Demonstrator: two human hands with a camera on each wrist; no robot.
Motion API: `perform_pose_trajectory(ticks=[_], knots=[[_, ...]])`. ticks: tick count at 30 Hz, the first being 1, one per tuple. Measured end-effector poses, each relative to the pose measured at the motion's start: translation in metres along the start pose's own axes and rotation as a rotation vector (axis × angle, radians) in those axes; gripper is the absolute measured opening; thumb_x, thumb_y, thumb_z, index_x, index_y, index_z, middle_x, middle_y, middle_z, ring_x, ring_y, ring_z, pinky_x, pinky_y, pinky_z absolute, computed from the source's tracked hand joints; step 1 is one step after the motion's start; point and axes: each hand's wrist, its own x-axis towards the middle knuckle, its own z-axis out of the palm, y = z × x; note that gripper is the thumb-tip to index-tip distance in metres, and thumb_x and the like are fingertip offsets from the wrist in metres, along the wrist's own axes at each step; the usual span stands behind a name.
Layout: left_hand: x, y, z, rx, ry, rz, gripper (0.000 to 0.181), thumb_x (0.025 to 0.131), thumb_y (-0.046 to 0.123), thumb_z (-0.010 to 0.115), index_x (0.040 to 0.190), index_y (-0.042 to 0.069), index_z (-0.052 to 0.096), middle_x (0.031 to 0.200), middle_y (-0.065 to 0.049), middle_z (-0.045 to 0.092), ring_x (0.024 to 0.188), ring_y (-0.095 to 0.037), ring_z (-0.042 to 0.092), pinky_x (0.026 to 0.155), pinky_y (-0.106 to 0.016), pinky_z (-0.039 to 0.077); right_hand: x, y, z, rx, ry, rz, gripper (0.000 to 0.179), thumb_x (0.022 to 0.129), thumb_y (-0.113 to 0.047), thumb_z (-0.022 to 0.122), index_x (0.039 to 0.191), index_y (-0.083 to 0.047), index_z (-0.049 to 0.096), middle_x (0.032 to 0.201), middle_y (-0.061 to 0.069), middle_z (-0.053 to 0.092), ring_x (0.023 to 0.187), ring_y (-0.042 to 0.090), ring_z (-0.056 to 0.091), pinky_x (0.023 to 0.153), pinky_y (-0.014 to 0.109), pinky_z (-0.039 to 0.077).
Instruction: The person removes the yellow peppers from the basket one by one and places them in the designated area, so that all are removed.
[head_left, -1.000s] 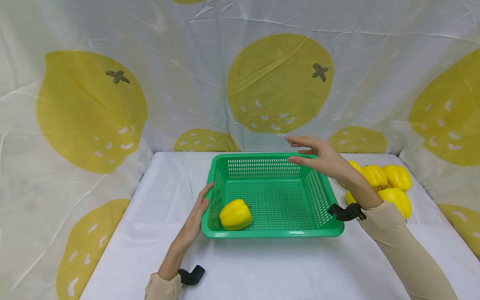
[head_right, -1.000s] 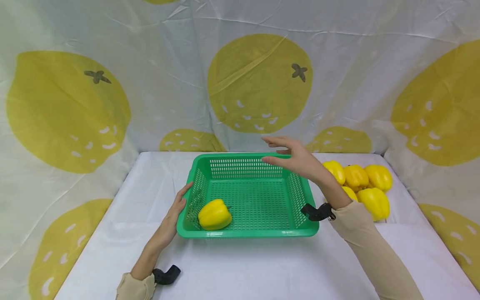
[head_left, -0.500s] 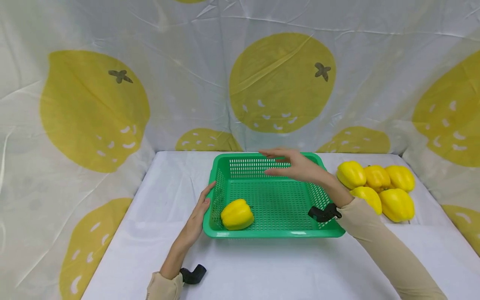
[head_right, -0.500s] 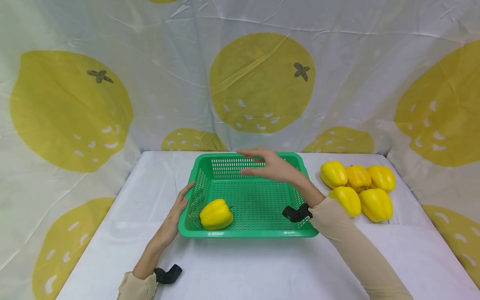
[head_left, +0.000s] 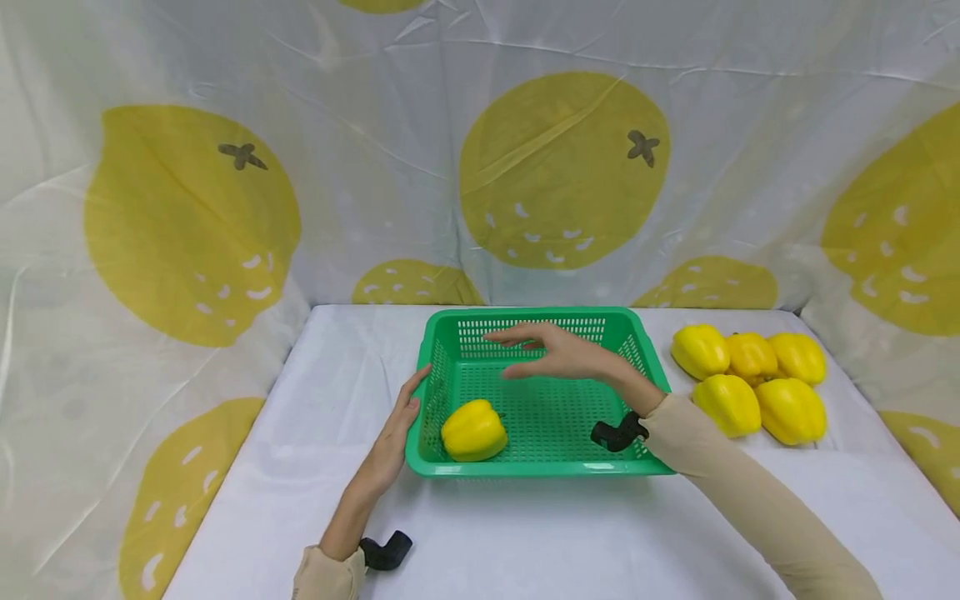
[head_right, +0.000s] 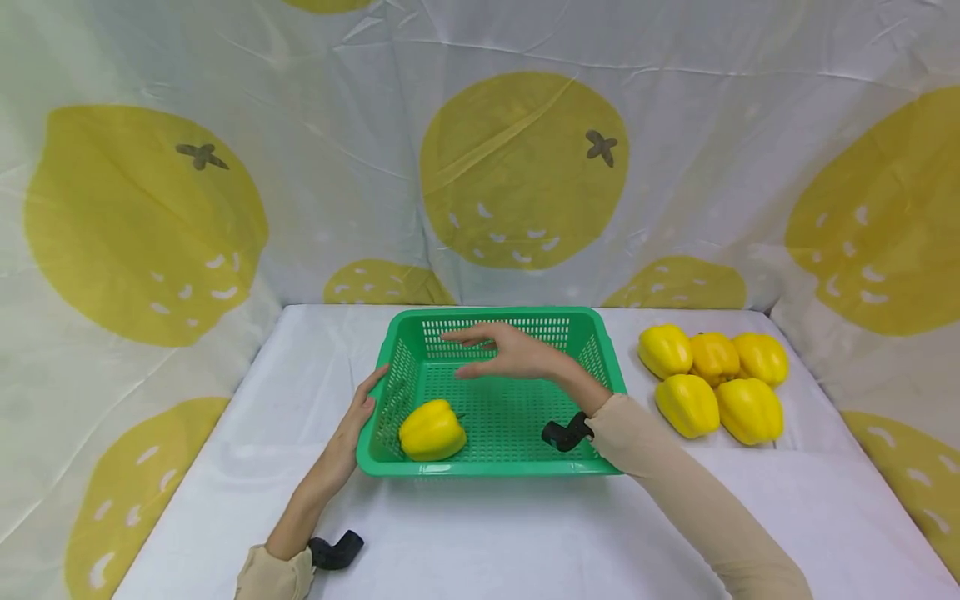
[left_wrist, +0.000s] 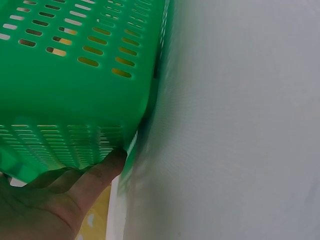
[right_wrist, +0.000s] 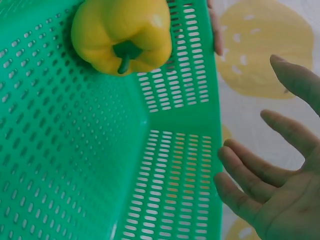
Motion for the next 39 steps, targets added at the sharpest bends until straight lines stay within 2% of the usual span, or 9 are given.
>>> perform_pose_trajectory(ticks=[14,21,25,30,35,39], knots=[[-0.001,0.001,0.0,0.004,-0.007,0.005,0.05,0.115,0.036,0.018,0.165,0.035,0.017,0.175,-0.003,0.008,0.161,-0.034,0.006,0.124,-0.072,0.004,0.015,0.013,0.03,0.021,-0.186,-0.052,0.057,0.093,-0.025,0.079,0.147,-0.018,0.06,0.153,0.008,0.056,0.141,0.041,0.05,0.116,0.062,0.041],[-0.001,0.001,0.001,0.005,-0.01,0.003,0.05,0.115,0.038,0.017,0.165,0.036,0.016,0.175,-0.002,0.008,0.162,-0.032,0.006,0.125,-0.072,0.003,0.016,0.02,0.032,0.049,-0.206,-0.073,0.05,0.093,-0.02,0.079,0.14,-0.013,0.066,0.145,0.012,0.063,0.137,0.04,0.054,0.113,0.06,0.045],[-0.001,0.001,0.001,0.011,-0.005,0.008,0.05,0.115,0.038,0.017,0.165,0.036,0.017,0.175,-0.002,0.008,0.162,-0.032,0.005,0.125,-0.071,0.003,0.02,0.023,0.034,0.057,-0.231,-0.066,0.05,0.091,-0.02,0.082,0.138,-0.01,0.067,0.145,0.01,0.064,0.139,0.03,0.055,0.116,0.055,0.044],[0.001,0.001,0.0,0.017,-0.006,0.015,0.05,0.115,0.038,0.017,0.165,0.037,0.017,0.175,-0.001,0.009,0.161,-0.031,0.005,0.125,-0.071,0.003,0.025,0.022,0.037,0.081,-0.261,-0.068,0.048,0.088,-0.018,0.084,0.134,-0.012,0.071,0.139,0.002,0.068,0.134,0.019,0.059,0.114,0.052,0.047],[0.001,0.001,0.0,0.018,-0.006,0.013,0.05,0.115,0.038,0.017,0.165,0.037,0.017,0.175,-0.001,0.009,0.162,-0.032,0.005,0.125,-0.071,0.003,0.028,0.021,0.041,0.111,-0.295,-0.059,0.047,0.087,-0.016,0.085,0.132,-0.01,0.072,0.14,0.006,0.068,0.133,0.024,0.06,0.111,0.054,0.049],[0.0,0.001,0.0,0.02,-0.004,0.005,0.05,0.115,0.038,0.017,0.165,0.037,0.017,0.175,-0.001,0.009,0.162,-0.032,0.006,0.125,-0.071,0.003,0.029,0.022,0.043,0.145,-0.306,-0.047,0.047,0.087,-0.011,0.084,0.132,-0.007,0.071,0.14,0.009,0.068,0.133,0.027,0.06,0.109,0.049,0.052]])
